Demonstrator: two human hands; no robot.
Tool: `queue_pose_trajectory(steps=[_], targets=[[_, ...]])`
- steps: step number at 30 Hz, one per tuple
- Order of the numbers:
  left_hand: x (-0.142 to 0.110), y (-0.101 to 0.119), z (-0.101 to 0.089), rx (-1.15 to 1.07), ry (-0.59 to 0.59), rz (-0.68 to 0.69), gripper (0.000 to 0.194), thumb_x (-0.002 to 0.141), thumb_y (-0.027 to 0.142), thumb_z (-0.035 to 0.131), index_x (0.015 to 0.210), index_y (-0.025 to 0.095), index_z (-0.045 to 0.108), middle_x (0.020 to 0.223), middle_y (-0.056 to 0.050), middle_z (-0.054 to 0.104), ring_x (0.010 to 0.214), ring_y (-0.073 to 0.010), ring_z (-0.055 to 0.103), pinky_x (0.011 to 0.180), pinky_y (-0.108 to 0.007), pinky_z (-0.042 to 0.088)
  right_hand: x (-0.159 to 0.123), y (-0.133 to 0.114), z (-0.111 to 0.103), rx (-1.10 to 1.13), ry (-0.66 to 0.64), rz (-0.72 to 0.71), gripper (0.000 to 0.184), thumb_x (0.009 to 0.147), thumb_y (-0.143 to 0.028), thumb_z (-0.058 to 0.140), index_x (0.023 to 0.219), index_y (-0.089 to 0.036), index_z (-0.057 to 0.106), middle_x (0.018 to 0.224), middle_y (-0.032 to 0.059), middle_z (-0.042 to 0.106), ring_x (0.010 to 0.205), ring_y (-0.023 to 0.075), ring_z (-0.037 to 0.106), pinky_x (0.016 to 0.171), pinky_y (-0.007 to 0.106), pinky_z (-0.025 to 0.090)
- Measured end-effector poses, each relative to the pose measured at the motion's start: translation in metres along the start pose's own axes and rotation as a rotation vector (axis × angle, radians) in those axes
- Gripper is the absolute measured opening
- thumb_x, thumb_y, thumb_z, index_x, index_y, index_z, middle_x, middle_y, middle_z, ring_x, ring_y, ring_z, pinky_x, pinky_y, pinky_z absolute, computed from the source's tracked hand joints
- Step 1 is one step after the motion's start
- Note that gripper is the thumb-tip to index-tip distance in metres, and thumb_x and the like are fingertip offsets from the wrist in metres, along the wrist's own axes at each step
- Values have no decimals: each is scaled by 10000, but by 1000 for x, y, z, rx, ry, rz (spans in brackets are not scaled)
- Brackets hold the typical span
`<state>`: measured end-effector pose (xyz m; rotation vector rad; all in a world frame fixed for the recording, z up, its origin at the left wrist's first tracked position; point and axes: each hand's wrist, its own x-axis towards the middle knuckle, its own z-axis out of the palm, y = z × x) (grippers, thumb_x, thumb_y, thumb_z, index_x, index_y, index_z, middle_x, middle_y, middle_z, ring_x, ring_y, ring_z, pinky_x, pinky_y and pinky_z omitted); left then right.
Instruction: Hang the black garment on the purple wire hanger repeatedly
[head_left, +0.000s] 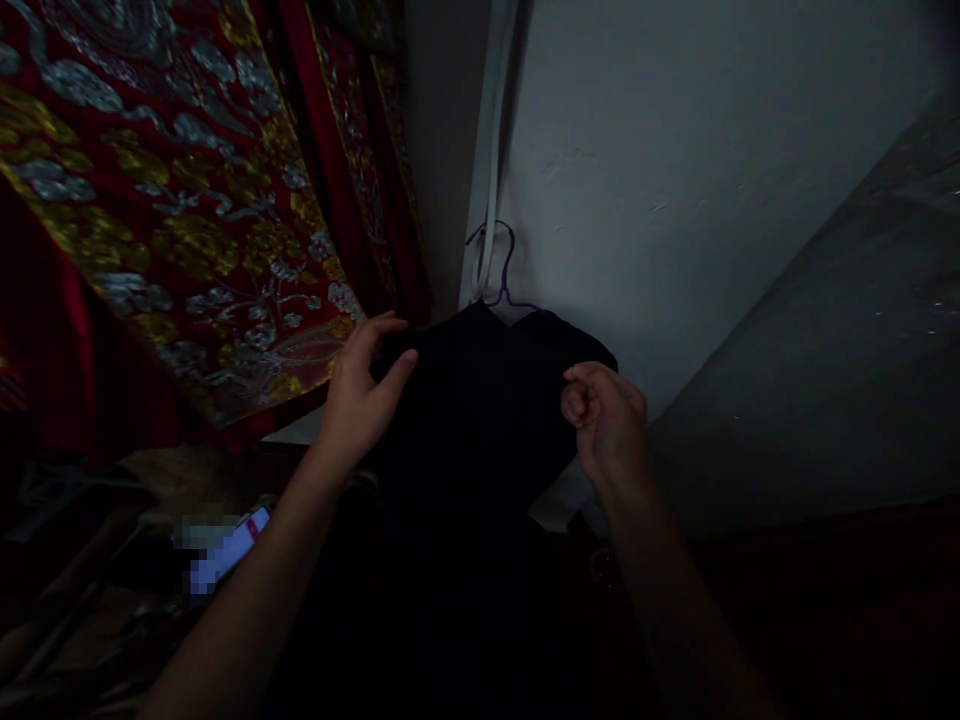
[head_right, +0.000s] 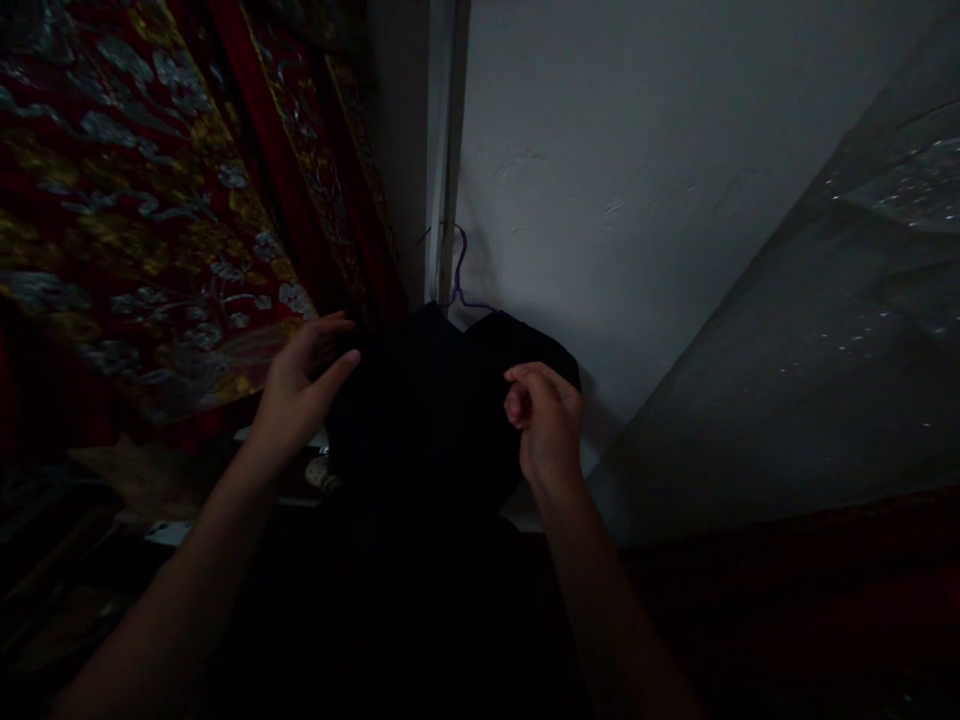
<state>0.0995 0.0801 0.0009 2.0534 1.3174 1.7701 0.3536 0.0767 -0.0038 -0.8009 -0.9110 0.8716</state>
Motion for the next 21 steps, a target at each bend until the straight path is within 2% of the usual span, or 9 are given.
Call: queue_pose_trajectory(steps=[2, 5, 7, 10, 12, 14, 18, 21], targets=[[2, -16, -8, 26, 11, -63, 361, 921, 350, 635, 1242, 186, 624, 1387, -126, 617, 1277, -303, 585, 1045, -482, 493, -1, 0, 2, 9, -2, -10, 107, 671, -266, 677, 618, -175, 660, 408, -67, 430, 374, 55, 369, 371, 191, 223], [6, -33, -20, 159, -64, -115, 429, 923, 454, 622, 1257, 185, 621, 1337, -136, 631, 1264, -311, 579, 1075, -487, 459, 0, -4, 4, 60, 13, -32, 106, 654, -267, 676, 604, -178, 643, 422, -68, 436, 368, 50, 359, 370, 193, 222], [10, -38, -26, 227, -120, -142, 461, 943, 521, 573, 1214, 155, 646, 1266, -153, 657, 1236, -321, 588, 1091, -502, 433, 2, -9, 3, 96, 19, -39, 122, 665, -271, 671, 596, -181, 625, 417, -76, 407, 362, 47, 341, 373, 194, 233], [11, -34, -28, 190, -104, -147, 440, 977, 510, 527, 1195, 151, 655, 1208, -140, 690, 1167, -299, 629, 1053, -472, 463, 4, -15, 1, 113, 4, -19, 139, 688, -276, 663, 599, -182, 613, 411, -83, 370, 360, 48, 327, 373, 194, 237], [10, -23, -24, 155, -78, -67, 375, 982, 436, 551, 1229, 170, 644, 1228, -118, 689, 1163, -276, 636, 1040, -441, 476, 3, -13, 1, 99, -31, 7, 129, 675, -268, 666, 598, -180, 613, 426, -73, 403, 365, 48, 341, 370, 192, 226], [8, -9, -16, 148, -99, 73, 320, 983, 345, 568, 1250, 186, 641, 1249, -104, 678, 1188, -261, 623, 1057, -426, 465, -1, -8, 4, 66, -89, 30, 124, 664, -262, 673, 591, -178, 618, 424, -68, 420, 365, 49, 351, 368, 191, 215], [12, 17, 11, 70, -274, 315, 343, 1003, 214, 523, 1335, 206, 611, 1275, -108, 636, 1210, -230, 599, 1056, -395, 464, -13, 2, 14, -26, -189, 14, 121, 704, -248, 655, 607, -177, 636, 405, -69, 426, 362, 51, 360, 377, 188, 225], [16, 26, 30, 32, -370, 399, 279, 987, 189, 560, 1242, 199, 671, 1150, -100, 625, 1088, -212, 618, 939, -346, 505, -19, 2, 20, -102, -249, -41, 120, 742, -252, 640, 648, -179, 651, 429, -62, 475, 367, 54, 387, 377, 188, 236]])
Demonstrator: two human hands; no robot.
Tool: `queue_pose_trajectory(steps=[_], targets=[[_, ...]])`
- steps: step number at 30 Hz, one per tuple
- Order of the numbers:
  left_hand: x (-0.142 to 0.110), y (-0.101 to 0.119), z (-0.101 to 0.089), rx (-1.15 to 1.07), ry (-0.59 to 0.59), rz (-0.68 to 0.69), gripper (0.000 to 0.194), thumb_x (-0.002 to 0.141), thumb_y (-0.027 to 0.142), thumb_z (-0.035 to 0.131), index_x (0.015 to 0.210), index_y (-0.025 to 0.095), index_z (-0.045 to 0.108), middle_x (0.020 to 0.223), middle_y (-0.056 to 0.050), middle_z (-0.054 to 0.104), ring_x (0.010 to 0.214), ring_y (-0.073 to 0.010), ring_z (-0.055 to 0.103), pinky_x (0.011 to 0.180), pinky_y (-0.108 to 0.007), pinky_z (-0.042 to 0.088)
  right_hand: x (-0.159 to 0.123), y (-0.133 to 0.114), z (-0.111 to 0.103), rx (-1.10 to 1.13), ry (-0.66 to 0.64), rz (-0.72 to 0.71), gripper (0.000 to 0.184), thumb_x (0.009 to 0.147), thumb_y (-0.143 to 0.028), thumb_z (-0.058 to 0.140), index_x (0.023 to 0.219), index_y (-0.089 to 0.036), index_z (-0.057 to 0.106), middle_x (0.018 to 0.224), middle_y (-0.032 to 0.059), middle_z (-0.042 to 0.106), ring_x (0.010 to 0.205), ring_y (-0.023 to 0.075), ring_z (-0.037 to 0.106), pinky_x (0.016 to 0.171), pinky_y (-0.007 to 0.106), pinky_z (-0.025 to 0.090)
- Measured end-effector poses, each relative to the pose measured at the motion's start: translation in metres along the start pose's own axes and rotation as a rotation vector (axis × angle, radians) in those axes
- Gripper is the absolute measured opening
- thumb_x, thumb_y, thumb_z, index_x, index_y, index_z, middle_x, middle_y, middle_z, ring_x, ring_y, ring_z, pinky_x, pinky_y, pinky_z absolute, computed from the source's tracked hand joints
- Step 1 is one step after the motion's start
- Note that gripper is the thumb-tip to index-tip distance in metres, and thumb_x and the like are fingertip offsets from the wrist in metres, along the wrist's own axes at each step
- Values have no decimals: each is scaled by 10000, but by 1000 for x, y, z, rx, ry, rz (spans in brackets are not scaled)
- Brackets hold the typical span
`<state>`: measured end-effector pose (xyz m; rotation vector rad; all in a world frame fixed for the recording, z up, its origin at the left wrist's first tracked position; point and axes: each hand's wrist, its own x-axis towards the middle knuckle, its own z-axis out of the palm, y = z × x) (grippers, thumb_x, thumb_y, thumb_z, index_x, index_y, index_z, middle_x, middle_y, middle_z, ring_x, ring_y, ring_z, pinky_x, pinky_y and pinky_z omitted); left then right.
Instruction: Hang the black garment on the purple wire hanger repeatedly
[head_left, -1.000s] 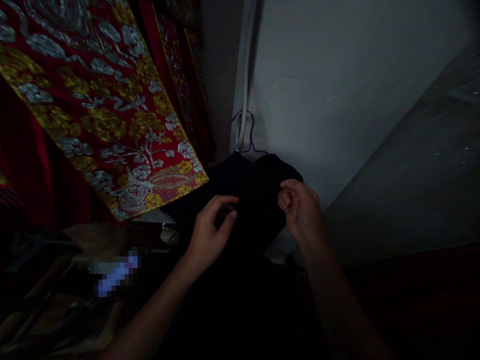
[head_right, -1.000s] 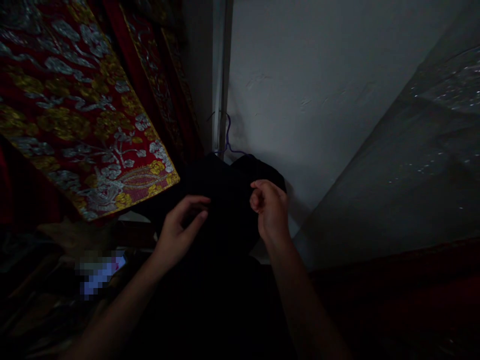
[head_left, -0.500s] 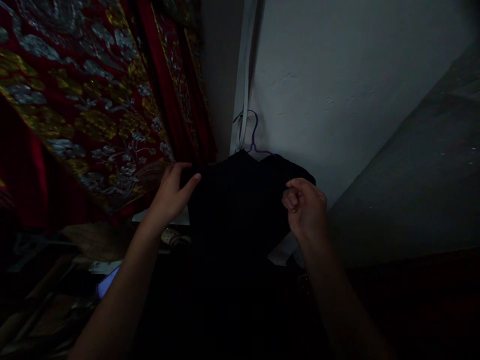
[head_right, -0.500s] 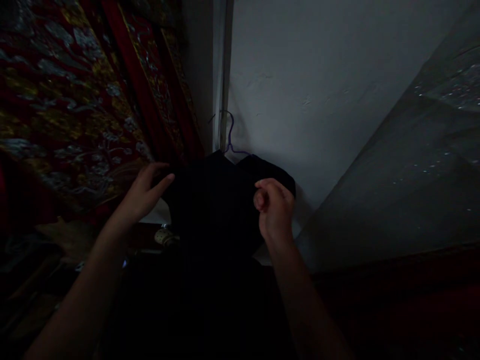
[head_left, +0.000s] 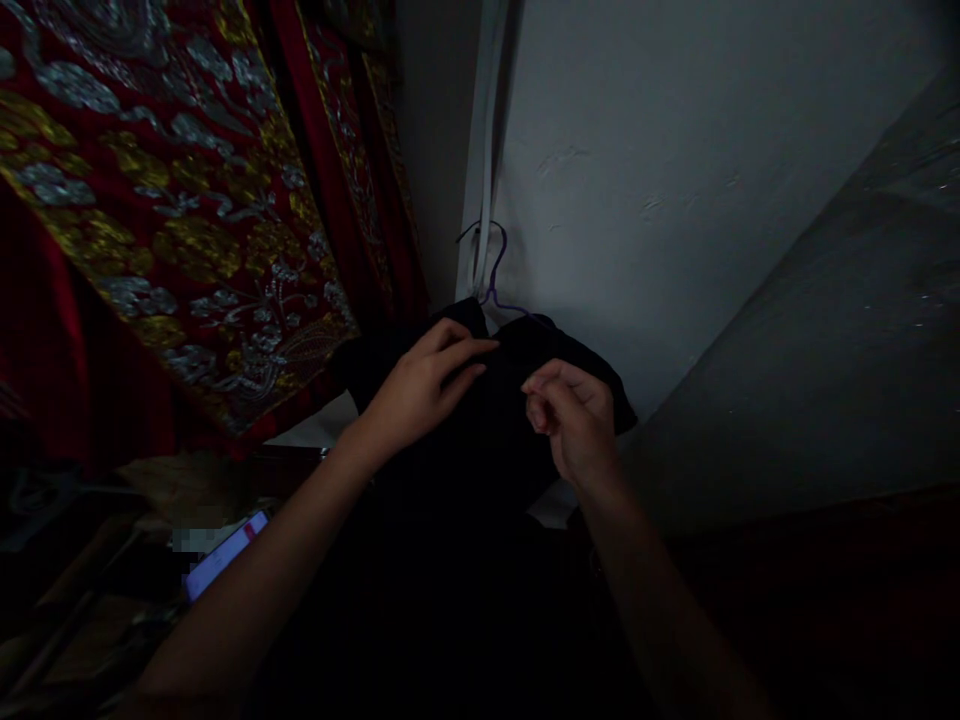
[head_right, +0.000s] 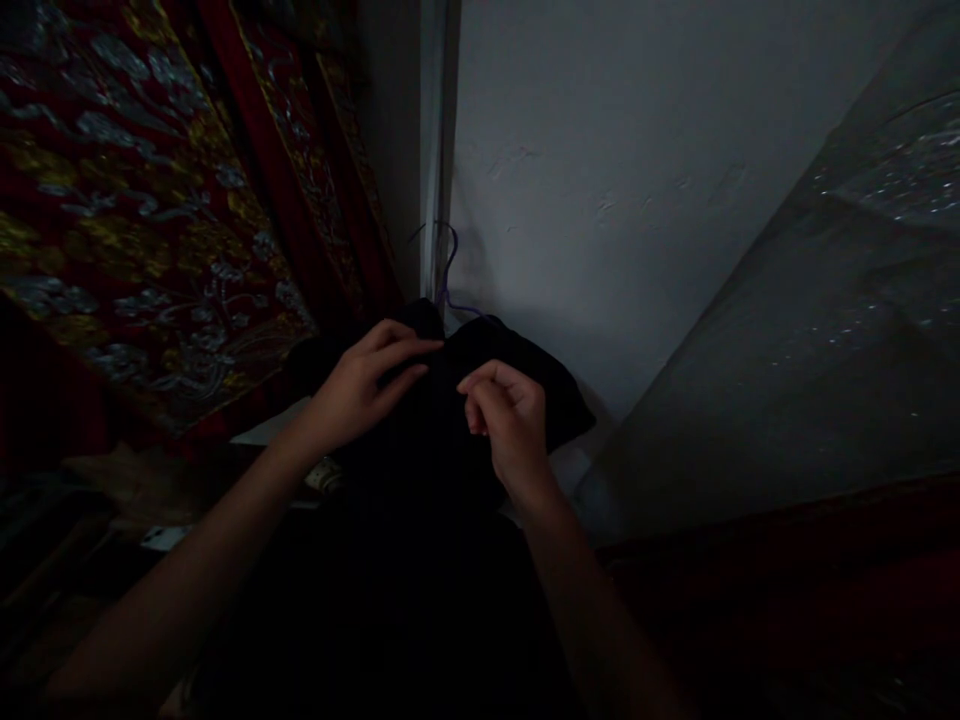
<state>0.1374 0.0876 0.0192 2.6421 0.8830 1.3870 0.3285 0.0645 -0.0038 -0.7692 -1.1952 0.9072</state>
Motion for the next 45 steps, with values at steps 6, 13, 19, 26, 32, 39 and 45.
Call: queue_pose_trajectory(steps=[6, 13, 19, 26, 32, 39, 45], targets=[[7, 7, 14, -3, -29, -9, 77, 946, 184, 638, 997, 175, 695, 900, -34, 605, 818, -164, 608, 718, -274, 464, 6, 7, -1, -100, -41, -15, 162, 749, -306, 692, 666, -189, 616, 432, -70, 495, 356, 59, 396, 358, 189, 255], [5, 11, 17, 42, -154, -77, 97, 995, 232, 580, 1012, 176, 657, 897, -28, 642, 801, -168, 623, 716, -291, 432, 4, 12, 1, -142, -15, -48, 171, 765, -320, 664, 674, -198, 586, 435, -75, 488, 361, 63, 404, 376, 193, 294], [4, 19, 21, 119, -18, -1, 172, 1000, 183, 507, 874, 175, 624, 806, -24, 584, 774, -180, 573, 714, -321, 406, 1, 11, 3, -197, -29, -63, 192, 780, -310, 650, 652, -205, 554, 452, -71, 478, 389, 71, 408, 402, 210, 290], [0, 24, 28, -6, 193, -61, 140, 967, 158, 546, 849, 174, 620, 822, -28, 560, 784, -177, 565, 696, -319, 422, -1, 25, 7, -178, -43, -27, 187, 750, -298, 627, 631, -208, 514, 471, -83, 423, 423, 62, 345, 430, 217, 225], [-3, 25, 33, -94, 248, -129, 152, 979, 203, 548, 848, 193, 624, 797, -20, 564, 767, -175, 565, 693, -321, 431, -1, 33, 4, -133, -49, 89, 164, 720, -331, 648, 661, -192, 583, 501, -79, 441, 427, 59, 328, 421, 214, 218], [10, 20, -2, -137, 592, -165, 181, 967, 247, 591, 796, 194, 623, 804, -4, 572, 808, -161, 560, 752, -292, 439, -27, 85, 4, -269, -112, 327, 178, 648, -345, 645, 582, -184, 609, 486, -51, 468, 456, 85, 385, 432, 219, 238], [-8, -26, -33, -618, 784, -492, 170, 803, 316, 735, 725, 192, 648, 688, 24, 544, 652, -125, 525, 648, -241, 442, -55, 73, -1, -215, -104, 318, 223, 710, -378, 648, 610, -195, 571, 466, -70, 403, 447, 77, 337, 443, 215, 216]])
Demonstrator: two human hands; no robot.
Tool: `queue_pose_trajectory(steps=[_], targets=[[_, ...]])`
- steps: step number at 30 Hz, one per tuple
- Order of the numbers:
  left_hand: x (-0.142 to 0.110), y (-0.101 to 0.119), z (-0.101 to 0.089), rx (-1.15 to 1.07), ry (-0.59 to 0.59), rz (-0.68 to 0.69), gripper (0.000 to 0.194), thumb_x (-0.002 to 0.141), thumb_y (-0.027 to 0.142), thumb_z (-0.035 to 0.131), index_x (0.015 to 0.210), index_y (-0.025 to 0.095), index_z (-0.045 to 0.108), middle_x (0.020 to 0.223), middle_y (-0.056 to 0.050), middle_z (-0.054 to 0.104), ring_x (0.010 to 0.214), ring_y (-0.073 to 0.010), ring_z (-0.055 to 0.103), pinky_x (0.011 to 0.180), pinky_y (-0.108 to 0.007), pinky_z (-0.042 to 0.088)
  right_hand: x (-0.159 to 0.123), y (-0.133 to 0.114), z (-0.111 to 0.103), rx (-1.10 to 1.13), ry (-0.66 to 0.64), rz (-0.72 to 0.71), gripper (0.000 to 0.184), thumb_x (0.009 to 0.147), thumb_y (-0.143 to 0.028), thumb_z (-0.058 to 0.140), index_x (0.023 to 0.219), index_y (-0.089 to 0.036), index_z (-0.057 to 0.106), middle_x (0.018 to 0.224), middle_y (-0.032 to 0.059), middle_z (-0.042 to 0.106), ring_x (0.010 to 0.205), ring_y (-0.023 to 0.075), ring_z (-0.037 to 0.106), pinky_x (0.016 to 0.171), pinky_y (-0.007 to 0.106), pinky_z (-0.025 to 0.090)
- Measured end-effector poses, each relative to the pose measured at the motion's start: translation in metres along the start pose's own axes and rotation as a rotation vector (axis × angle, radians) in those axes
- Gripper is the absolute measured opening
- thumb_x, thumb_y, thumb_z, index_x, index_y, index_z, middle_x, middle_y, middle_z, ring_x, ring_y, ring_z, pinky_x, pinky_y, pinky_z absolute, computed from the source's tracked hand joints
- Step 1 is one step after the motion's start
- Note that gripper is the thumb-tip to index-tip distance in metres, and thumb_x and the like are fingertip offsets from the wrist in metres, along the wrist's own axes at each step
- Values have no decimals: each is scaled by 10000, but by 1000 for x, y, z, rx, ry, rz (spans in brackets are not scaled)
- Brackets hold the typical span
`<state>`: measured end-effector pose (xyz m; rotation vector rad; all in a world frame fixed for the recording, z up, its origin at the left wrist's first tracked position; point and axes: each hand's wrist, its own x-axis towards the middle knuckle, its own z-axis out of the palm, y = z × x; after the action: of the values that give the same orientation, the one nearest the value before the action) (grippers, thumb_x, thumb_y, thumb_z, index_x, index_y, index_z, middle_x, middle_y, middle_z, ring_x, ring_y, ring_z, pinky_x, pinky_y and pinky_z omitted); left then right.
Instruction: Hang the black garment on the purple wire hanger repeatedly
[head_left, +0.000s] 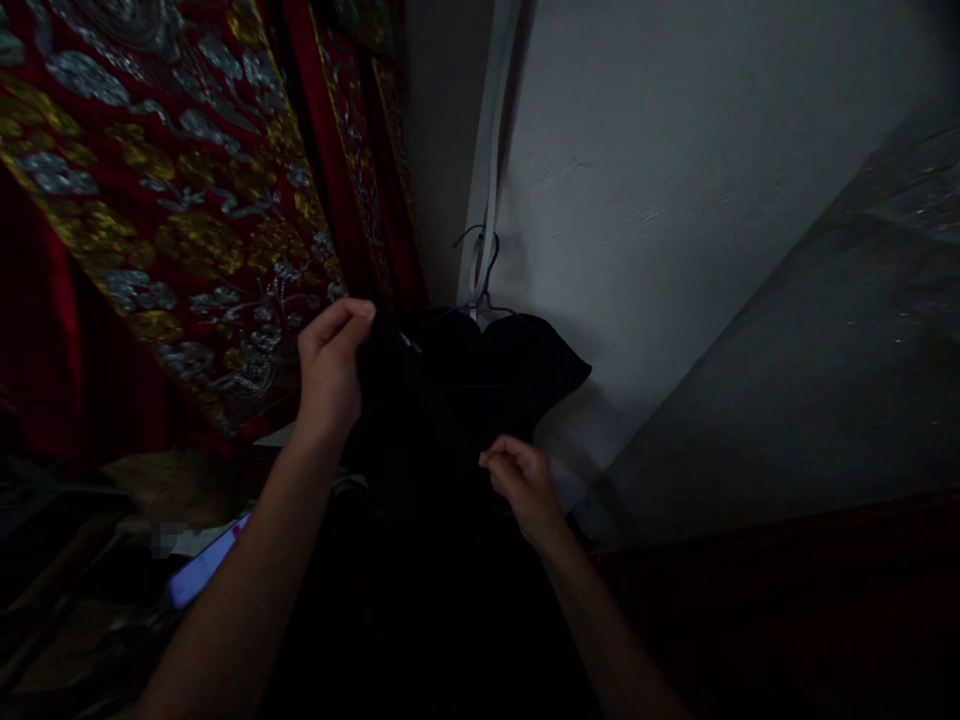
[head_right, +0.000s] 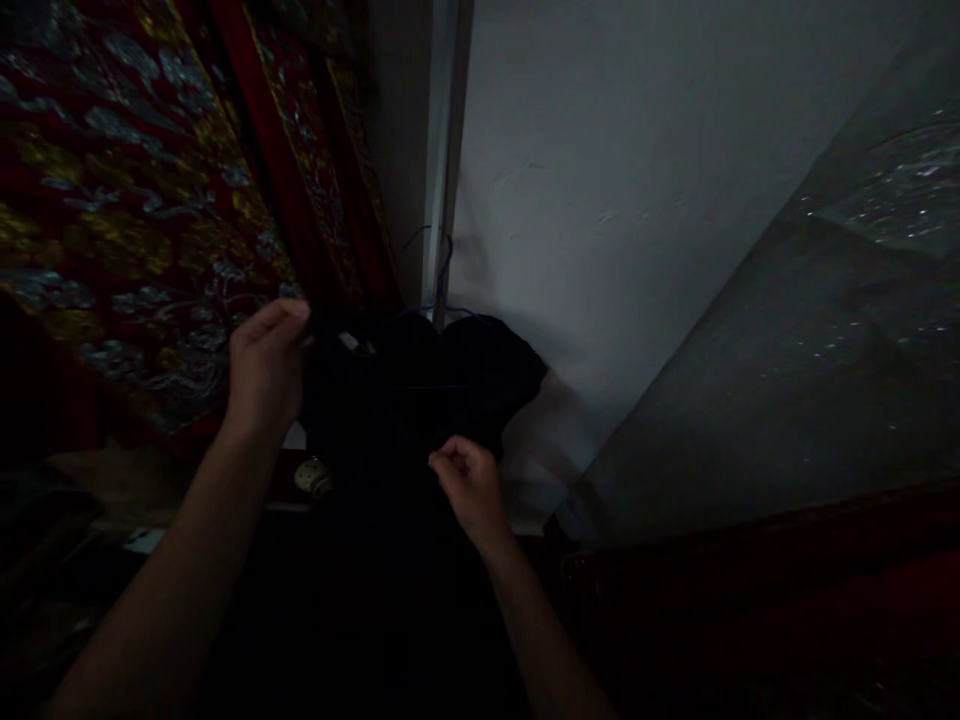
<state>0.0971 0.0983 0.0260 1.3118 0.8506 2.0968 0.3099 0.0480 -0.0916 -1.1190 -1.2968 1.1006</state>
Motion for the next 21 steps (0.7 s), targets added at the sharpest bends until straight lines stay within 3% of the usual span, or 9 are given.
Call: queue_pose_trajectory(steps=[2, 5, 9, 12, 15, 18, 21], targets=[[5, -7, -16, -141, 61, -104, 164, 750, 301, 767, 702, 195, 651, 689, 21, 553, 646, -119, 527, 632, -224, 450, -7, -15, 1, -22, -13, -53, 203, 714, -344, 645, 604, -195, 561, 495, -58, 426, 474, 83, 365, 456, 215, 236], [12, -13, -39, -96, 59, -57, 149, 759, 311, 793, 708, 214, 690, 693, 11, 550, 647, -126, 513, 599, -216, 448, -11, -33, 3, -34, 3, -129, 174, 697, -293, 629, 580, -192, 549, 541, -39, 466, 524, 93, 415, 493, 217, 295], [20, -18, -61, 115, -171, -21, 205, 766, 391, 825, 713, 222, 720, 709, -12, 564, 635, -144, 491, 519, -225, 413, -13, -37, -5, 15, 71, -118, 150, 668, -277, 628, 569, -191, 556, 531, -39, 485, 497, 81, 386, 472, 215, 264], [19, -23, -65, -13, -241, -120, 258, 709, 404, 859, 687, 197, 707, 693, -8, 572, 632, -129, 512, 539, -213, 443, -16, -32, -8, 155, 80, -37, 136, 666, -296, 640, 599, -190, 588, 467, -66, 424, 427, 62, 313, 437, 212, 203], [9, -27, -59, -197, -49, -263, 234, 672, 344, 876, 722, 183, 712, 716, 3, 634, 649, -112, 578, 595, -196, 495, -18, -29, 1, 367, 16, 59, 169, 676, -329, 662, 611, -186, 599, 406, -103, 314, 386, 49, 237, 419, 208, 171], [-6, -31, -53, -344, 202, -459, 168, 741, 323, 815, 790, 189, 725, 765, 4, 718, 677, -128, 654, 640, -213, 545, -18, -29, 17, 479, -58, 131, 202, 670, -345, 700, 616, -181, 597, 394, -112, 298, 378, 41, 214, 411, 205, 160], [-26, -39, -54, -449, 291, -587, 154, 819, 343, 731, 835, 189, 733, 778, -7, 754, 729, -168, 709, 720, -261, 584, -20, -28, 29, 501, -84, 161, 211, 671, -345, 718, 628, -174, 601, 395, -110, 316, 378, 38, 225, 413, 202, 156]])
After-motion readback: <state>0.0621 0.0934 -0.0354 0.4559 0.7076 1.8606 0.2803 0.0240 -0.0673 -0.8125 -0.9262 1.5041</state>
